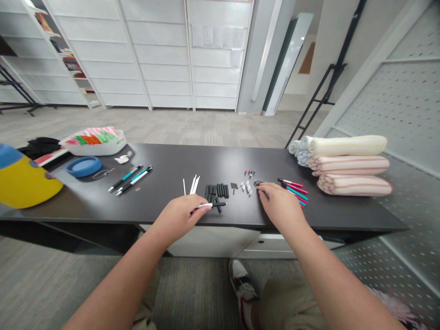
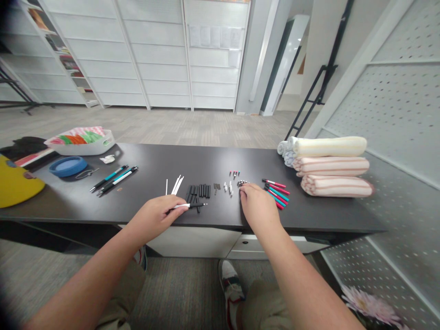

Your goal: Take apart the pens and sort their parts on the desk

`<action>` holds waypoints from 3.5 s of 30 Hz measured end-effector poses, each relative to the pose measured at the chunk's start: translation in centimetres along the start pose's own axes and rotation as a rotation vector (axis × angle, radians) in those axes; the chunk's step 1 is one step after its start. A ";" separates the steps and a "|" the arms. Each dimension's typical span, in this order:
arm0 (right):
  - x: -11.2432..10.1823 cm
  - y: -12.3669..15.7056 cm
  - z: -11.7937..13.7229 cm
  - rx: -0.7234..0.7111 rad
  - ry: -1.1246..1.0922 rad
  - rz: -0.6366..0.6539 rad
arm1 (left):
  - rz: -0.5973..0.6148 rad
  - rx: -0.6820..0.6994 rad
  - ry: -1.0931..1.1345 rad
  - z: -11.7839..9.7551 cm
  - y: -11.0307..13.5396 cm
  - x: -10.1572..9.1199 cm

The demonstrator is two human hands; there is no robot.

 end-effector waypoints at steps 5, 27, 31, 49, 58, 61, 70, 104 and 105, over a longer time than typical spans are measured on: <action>-0.1 0.1 -0.1 -0.005 -0.017 -0.020 | 0.004 0.003 0.009 0.0 0.0 0.0; -2.1 0.9 6.8 -0.360 -0.625 0.258 | 0.031 0.136 -0.151 0.4 0.7 1.1; -1.8 0.8 7.1 -0.363 -0.644 0.256 | -0.002 0.118 -0.164 0.3 0.8 1.1; -1.7 0.8 6.8 -0.409 -0.695 0.280 | 0.045 0.197 -0.342 -1.4 0.9 1.7; -1.8 0.6 6.1 -0.453 -0.759 0.400 | 0.153 0.143 -0.475 -3.1 1.2 2.6; -1.8 0.5 6.2 -0.471 -0.749 0.441 | 0.209 0.093 -0.487 -3.4 1.9 2.3; -2.5 0.4 5.8 -0.519 -0.795 0.553 | 0.313 -0.150 -0.380 -5.4 3.7 2.1; -0.3 0.0 4.5 -0.165 -0.994 0.505 | 0.124 -0.461 0.427 -1.4 7.6 -2.0; -0.3 0.1 4.8 -0.179 -0.953 0.476 | 0.108 -0.444 0.449 -1.6 7.5 -1.7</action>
Point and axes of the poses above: each hand's wrist, its own y-axis away from the middle knuckle, its own x-axis out of the palm, z = x × y, the point moved 1 cm from there along -y, towards the middle knuckle, and after that the axes turned 8 degrees about y, right-handed, at the moved point
